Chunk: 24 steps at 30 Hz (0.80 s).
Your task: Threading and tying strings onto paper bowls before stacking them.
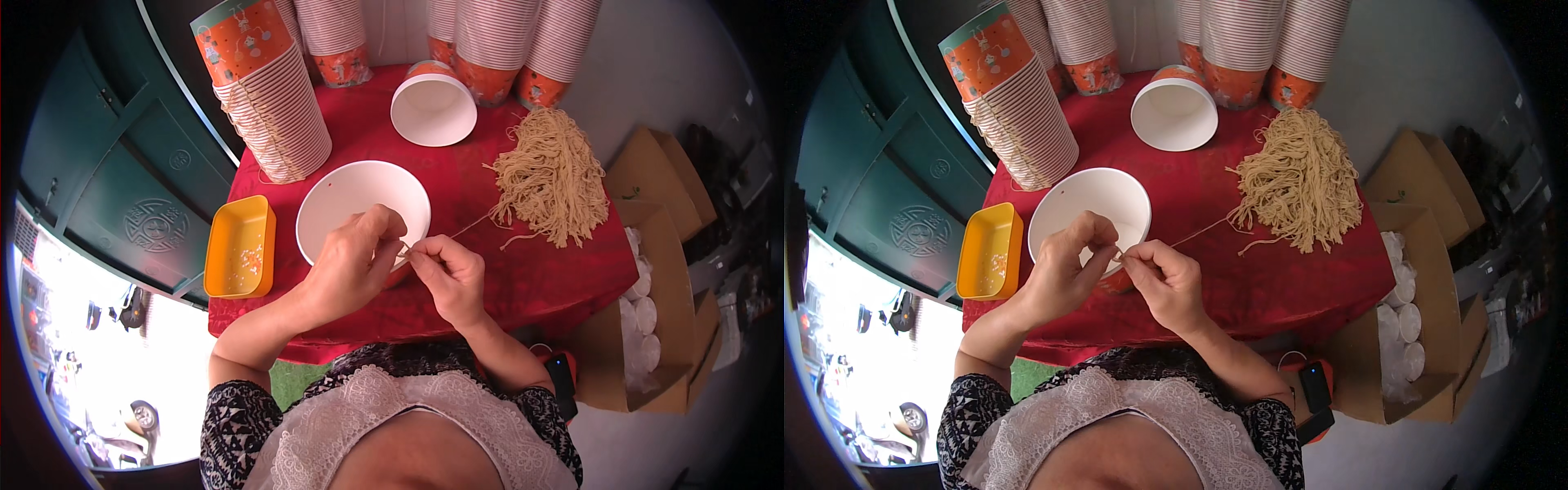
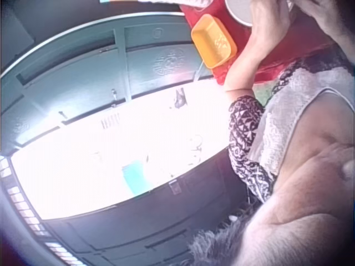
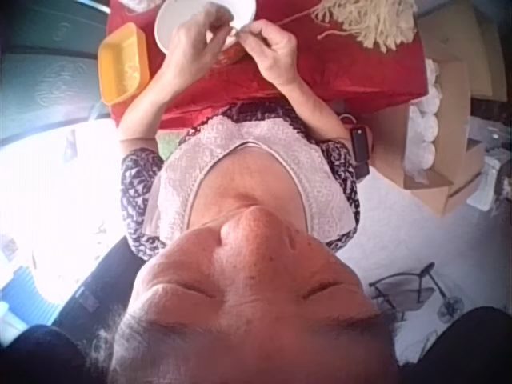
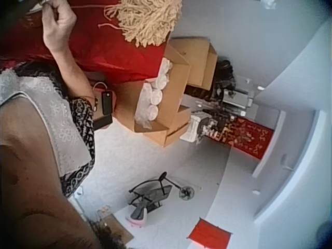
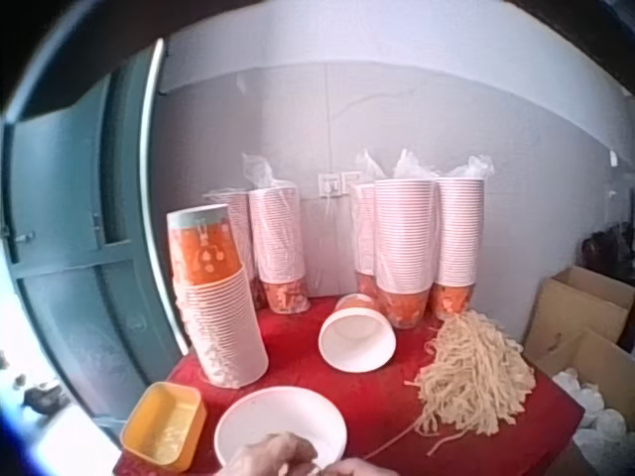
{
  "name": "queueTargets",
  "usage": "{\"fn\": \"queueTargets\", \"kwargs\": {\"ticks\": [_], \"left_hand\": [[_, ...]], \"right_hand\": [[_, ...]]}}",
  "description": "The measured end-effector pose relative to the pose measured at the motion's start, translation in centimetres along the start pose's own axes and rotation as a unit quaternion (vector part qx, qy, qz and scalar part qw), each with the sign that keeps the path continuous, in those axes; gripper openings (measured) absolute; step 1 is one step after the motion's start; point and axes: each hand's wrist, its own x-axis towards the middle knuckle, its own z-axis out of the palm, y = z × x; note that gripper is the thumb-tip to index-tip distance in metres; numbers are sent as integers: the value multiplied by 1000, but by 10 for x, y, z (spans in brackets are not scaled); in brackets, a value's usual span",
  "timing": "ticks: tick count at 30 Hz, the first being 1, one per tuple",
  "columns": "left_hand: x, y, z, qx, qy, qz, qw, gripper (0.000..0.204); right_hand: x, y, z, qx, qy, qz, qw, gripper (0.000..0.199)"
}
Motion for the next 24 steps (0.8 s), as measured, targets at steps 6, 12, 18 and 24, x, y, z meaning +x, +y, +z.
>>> {"fn": "queueTargets", "kwargs": {"ticks": [6, 12, 18, 24], "left_hand": [[0, -2, -4, 52, -30, 53, 997, 18], [-2, 5, -3, 48, -32, 76, 995, 17], [-4, -5, -1, 76, -14, 104, 992, 15], [-5, -3, -4, 65, -20, 82, 994, 14]], "right_hand": [[-2, 1, 2, 141, -4, 81, 987, 11], [-2, -3, 6, 118, 11, 66, 991, 11], [-3, -12, -4, -85, 26, -51, 995, 6], [-7, -14, -22, -254, 67, -154, 952, 14]]}}
